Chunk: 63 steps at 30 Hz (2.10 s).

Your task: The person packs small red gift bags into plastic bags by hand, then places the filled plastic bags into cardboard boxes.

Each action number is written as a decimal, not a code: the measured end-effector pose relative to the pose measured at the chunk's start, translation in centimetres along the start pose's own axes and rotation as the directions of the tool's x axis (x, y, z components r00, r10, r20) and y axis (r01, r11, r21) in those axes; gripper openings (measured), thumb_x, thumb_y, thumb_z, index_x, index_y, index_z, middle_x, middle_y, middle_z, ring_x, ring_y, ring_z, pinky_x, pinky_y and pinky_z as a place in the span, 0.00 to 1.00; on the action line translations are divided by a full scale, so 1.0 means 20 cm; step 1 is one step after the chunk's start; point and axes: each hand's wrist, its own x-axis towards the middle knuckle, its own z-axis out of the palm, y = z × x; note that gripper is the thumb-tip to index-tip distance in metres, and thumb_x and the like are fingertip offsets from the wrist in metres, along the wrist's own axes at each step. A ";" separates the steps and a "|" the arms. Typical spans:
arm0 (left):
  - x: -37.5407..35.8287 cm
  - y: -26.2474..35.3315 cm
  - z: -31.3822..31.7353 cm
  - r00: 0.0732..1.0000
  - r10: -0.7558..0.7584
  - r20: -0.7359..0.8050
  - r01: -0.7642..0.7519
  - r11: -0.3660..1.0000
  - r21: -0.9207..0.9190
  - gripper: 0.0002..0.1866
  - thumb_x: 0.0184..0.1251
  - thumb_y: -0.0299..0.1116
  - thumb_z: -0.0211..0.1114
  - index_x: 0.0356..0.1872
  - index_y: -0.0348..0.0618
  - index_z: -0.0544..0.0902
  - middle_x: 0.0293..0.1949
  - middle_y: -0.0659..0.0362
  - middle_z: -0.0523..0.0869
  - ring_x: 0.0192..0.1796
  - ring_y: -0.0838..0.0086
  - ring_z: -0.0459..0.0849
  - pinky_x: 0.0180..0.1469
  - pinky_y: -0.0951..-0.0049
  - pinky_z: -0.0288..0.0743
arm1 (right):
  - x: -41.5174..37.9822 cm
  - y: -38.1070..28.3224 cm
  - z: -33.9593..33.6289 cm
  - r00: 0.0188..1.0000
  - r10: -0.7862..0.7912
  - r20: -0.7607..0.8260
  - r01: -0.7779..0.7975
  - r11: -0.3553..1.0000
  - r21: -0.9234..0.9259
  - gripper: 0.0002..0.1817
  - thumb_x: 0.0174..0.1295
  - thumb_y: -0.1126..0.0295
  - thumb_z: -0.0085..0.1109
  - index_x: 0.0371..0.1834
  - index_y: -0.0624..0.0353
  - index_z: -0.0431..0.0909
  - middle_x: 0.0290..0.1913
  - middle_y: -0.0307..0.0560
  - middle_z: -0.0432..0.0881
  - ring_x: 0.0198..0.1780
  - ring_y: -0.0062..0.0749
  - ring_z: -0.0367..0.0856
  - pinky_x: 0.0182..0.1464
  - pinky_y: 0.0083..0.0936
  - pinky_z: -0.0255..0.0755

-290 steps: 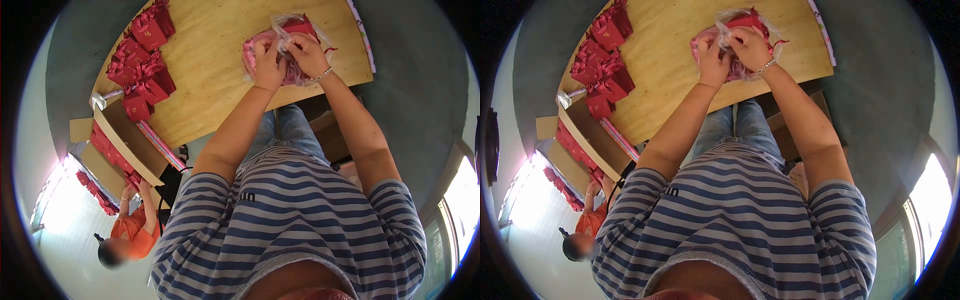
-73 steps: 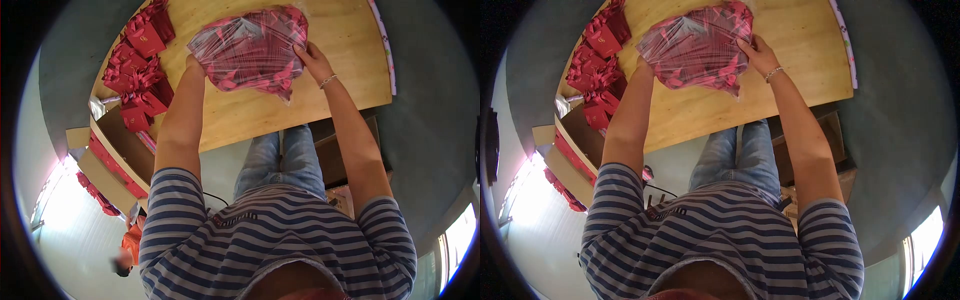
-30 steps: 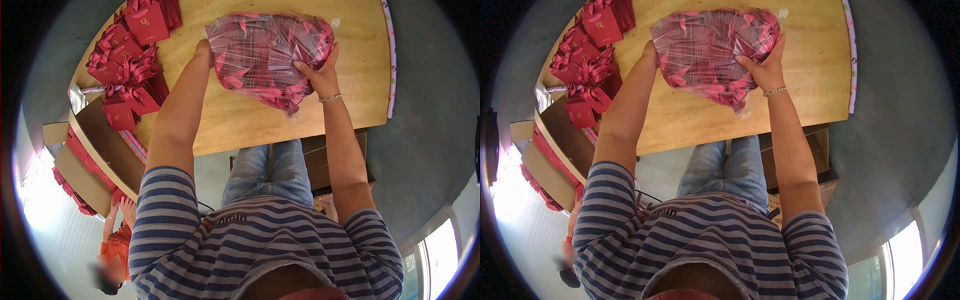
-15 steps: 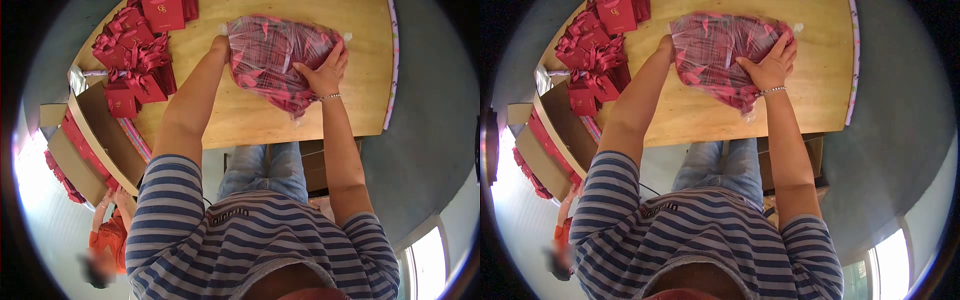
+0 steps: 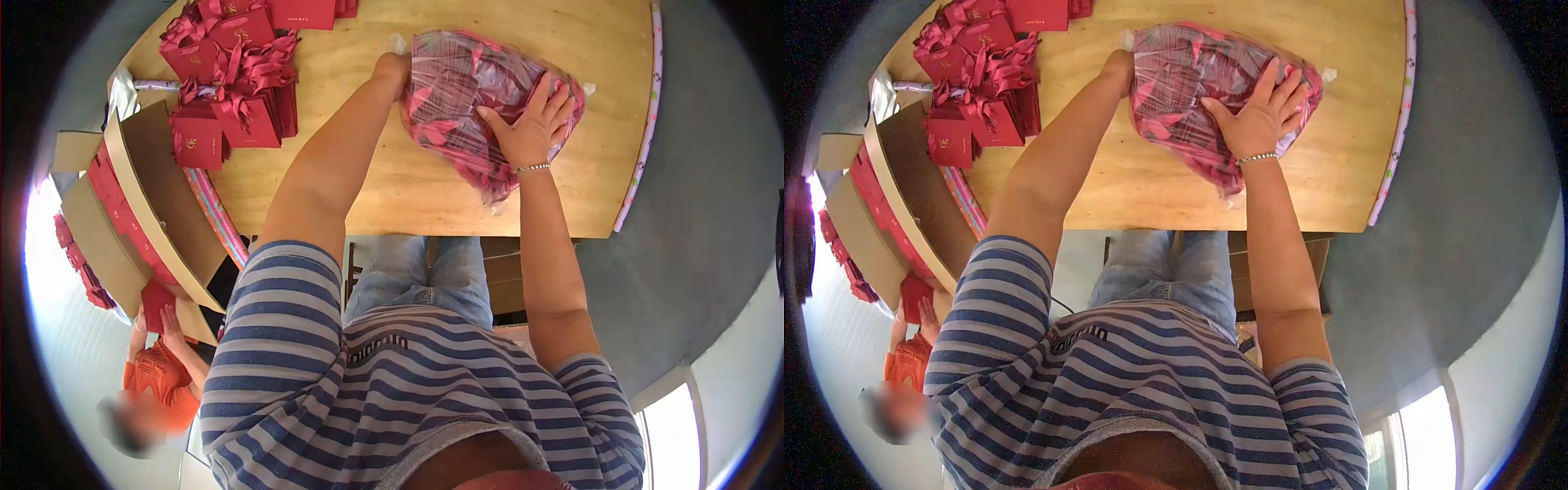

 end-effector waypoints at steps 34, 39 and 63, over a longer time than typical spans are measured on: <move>0.38 -0.16 -0.07 0.097 0.995 0.009 -0.984 0.094 0.148 0.27 0.65 0.47 0.55 0.40 0.22 0.81 0.39 0.37 0.84 0.43 0.54 0.85 0.44 0.61 0.76 | -0.01 -0.41 0.11 0.693 -0.656 0.301 0.697 0.716 -0.045 0.40 0.61 0.46 0.50 0.73 0.54 0.53 0.75 0.47 0.50 0.76 0.39 0.45 0.71 0.57 0.36; 0.33 -0.21 -0.05 0.088 0.996 -0.008 -0.988 0.088 0.126 0.28 0.65 0.47 0.57 0.42 0.21 0.79 0.39 0.37 0.84 0.43 0.54 0.85 0.43 0.62 0.76 | 0.52 -0.24 -0.08 0.675 -0.723 -0.145 0.717 0.690 -0.104 0.31 0.63 0.53 0.50 0.66 0.58 0.63 0.68 0.60 0.64 0.69 0.50 0.61 0.67 0.51 0.53; 0.54 -0.44 -0.12 0.069 0.998 -0.004 -0.997 0.069 0.026 0.26 0.67 0.43 0.54 0.38 0.19 0.79 0.29 0.42 0.84 0.34 0.59 0.84 0.37 0.61 0.74 | 0.94 -0.22 -0.17 0.545 -0.567 0.617 0.055 0.759 0.649 0.32 0.70 0.46 0.40 0.65 0.60 0.68 0.64 0.46 0.72 0.65 0.31 0.69 0.66 0.25 0.59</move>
